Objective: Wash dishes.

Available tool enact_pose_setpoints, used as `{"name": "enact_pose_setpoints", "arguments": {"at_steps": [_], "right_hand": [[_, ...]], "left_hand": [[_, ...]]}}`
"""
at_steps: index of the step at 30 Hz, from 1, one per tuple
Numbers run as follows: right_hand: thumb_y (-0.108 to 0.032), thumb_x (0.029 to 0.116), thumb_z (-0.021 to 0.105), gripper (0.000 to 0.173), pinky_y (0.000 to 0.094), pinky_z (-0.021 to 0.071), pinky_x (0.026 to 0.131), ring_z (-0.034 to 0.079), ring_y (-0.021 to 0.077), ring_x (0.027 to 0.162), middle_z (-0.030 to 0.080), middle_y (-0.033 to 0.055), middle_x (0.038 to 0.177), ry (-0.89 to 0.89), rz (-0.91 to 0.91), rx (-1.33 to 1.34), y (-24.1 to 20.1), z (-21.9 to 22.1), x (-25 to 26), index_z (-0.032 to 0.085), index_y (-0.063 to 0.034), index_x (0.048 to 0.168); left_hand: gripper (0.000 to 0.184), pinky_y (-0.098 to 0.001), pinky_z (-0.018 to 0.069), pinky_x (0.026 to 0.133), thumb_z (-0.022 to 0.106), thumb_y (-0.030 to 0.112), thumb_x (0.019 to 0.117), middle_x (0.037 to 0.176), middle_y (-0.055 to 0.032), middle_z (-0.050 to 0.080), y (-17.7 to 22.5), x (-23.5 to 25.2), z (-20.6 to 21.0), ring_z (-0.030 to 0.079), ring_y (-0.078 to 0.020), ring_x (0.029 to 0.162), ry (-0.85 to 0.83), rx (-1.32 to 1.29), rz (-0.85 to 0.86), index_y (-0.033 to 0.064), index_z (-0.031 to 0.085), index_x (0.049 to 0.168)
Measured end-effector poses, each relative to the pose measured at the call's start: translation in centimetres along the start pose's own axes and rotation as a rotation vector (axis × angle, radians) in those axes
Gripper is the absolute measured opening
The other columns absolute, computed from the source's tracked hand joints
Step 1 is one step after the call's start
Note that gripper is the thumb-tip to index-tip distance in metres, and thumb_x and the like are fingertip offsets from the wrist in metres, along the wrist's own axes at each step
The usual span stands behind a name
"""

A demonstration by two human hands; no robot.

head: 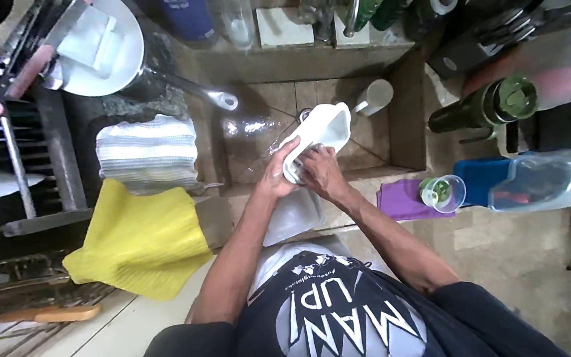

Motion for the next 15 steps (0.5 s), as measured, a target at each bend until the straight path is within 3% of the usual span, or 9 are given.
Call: {"name": "enact_pose_setpoints", "arguments": {"at_steps": [2, 4, 5, 7, 8, 11, 13, 15], "right_hand": [[-0.01, 0.0909, 0.064, 0.022, 0.0519, 0.0529, 0.094, 0.067, 0.0339, 0.107, 0.071, 0.0177, 0.111, 0.003, 0.032, 0.16, -0.2, 0.2, -0.3, 0.072, 0.0016, 0.107], [-0.005, 0.0934, 0.058, 0.015, 0.0413, 0.0572, 0.076, 0.068, 0.0227, 0.083, 0.069, 0.0144, 0.091, 0.108, 0.235, 0.504, -0.3, 0.1, -0.2, 0.069, 0.0043, 0.096], [-0.007, 0.0959, 0.057, 0.016, 0.0381, 0.0582, 0.07, 0.067, 0.0174, 0.075, 0.069, 0.0109, 0.084, 0.161, 0.393, 0.692, -0.2, 0.1, 0.2, 0.07, 0.003, 0.096], [-0.011, 0.0986, 0.058, 0.015, 0.0362, 0.0587, 0.069, 0.067, 0.0134, 0.073, 0.069, 0.0068, 0.082, 0.225, 0.616, 0.975, -0.2, 0.4, 1.2, 0.07, -0.0013, 0.099], [-0.011, 0.0988, 0.058, 0.015, 0.0363, 0.0587, 0.071, 0.067, 0.0133, 0.076, 0.07, 0.0071, 0.085, 0.222, 0.627, 1.018, -0.1, 0.3, 1.2, 0.07, -0.0015, 0.102], [-0.011, 0.0955, 0.058, 0.026, 0.0373, 0.0559, 0.09, 0.067, 0.0168, 0.1, 0.069, 0.0128, 0.112, 0.017, 0.309, 0.745, 0.4, -1.2, 1.8, 0.068, 0.0022, 0.115], [-0.013, 0.0933, 0.061, 0.035, 0.049, 0.049, 0.104, 0.063, 0.031, 0.119, 0.067, 0.0197, 0.127, -0.134, 0.135, 0.347, 1.4, -2.1, 1.9, 0.067, 0.0025, 0.124], [-0.012, 0.0896, 0.066, 0.031, 0.0596, 0.0485, 0.096, 0.063, 0.0414, 0.114, 0.069, 0.0203, 0.119, -0.205, 0.082, 0.031, 1.7, -2.4, 2.3, 0.07, 0.0004, 0.118]], "left_hand": [[0.047, -0.0448, 0.0603, 0.083, 0.054, 0.05, 0.0996, 0.11, -0.0091, 0.07, -0.3, 0.0, -0.3, 0.069, -0.0221, 0.099, -0.007, -0.056, 0.03, 0.0131, 0.061, 0.128], [0.038, -0.0375, 0.061, 0.081, 0.06, 0.04, 0.097, 0.104, -0.0061, 0.071, -1.1, 0.7, -0.3, 0.07, -0.0167, 0.093, 0.015, -0.087, 0.158, 0.0129, 0.062, 0.124], [0.036, -0.0372, 0.0609, 0.08, 0.059, 0.039, 0.0974, 0.103, -0.0052, 0.071, -1.7, 1.1, -0.1, 0.07, -0.016, 0.092, 0.034, -0.113, 0.193, 0.0138, 0.062, 0.123], [0.039, -0.0388, 0.0608, 0.076, 0.055, 0.046, 0.0993, 0.102, -0.0051, 0.07, -2.4, 2.2, -0.1, 0.069, -0.0172, 0.09, 0.081, -0.168, 0.208, 0.0149, 0.062, 0.122], [0.04, -0.0379, 0.0607, 0.076, 0.054, 0.048, 0.0998, 0.102, -0.0049, 0.07, -2.5, 2.7, -0.1, 0.069, -0.0166, 0.09, 0.076, -0.188, 0.218, 0.0149, 0.062, 0.121], [0.04, -0.0369, 0.0602, 0.08, 0.054, 0.048, 0.1002, 0.099, -0.0049, 0.069, -0.9, 3.7, -0.1, 0.069, -0.0158, 0.089, 0.006, -0.238, 0.214, 0.0135, 0.062, 0.12], [0.043, -0.0421, 0.0601, 0.082, 0.054, 0.05, 0.0991, 0.102, -0.0068, 0.07, -0.2, 3.5, 0.2, 0.069, -0.0193, 0.093, 0.007, -0.21, 0.15, 0.0134, 0.062, 0.121], [0.05, -0.0501, 0.058, 0.088, 0.054, 0.052, 0.0978, 0.114, -0.0098, 0.069, 0.5, 3.1, 0.6, 0.068, -0.0246, 0.104, -0.009, -0.145, 0.117, 0.015, 0.06, 0.13]]}}
Point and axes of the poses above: each hand's wrist, its own x-axis towards the middle knuckle, its own z-axis out of the palm, y = z × x, the point moved 4 cm from there along x, towards the middle knuckle
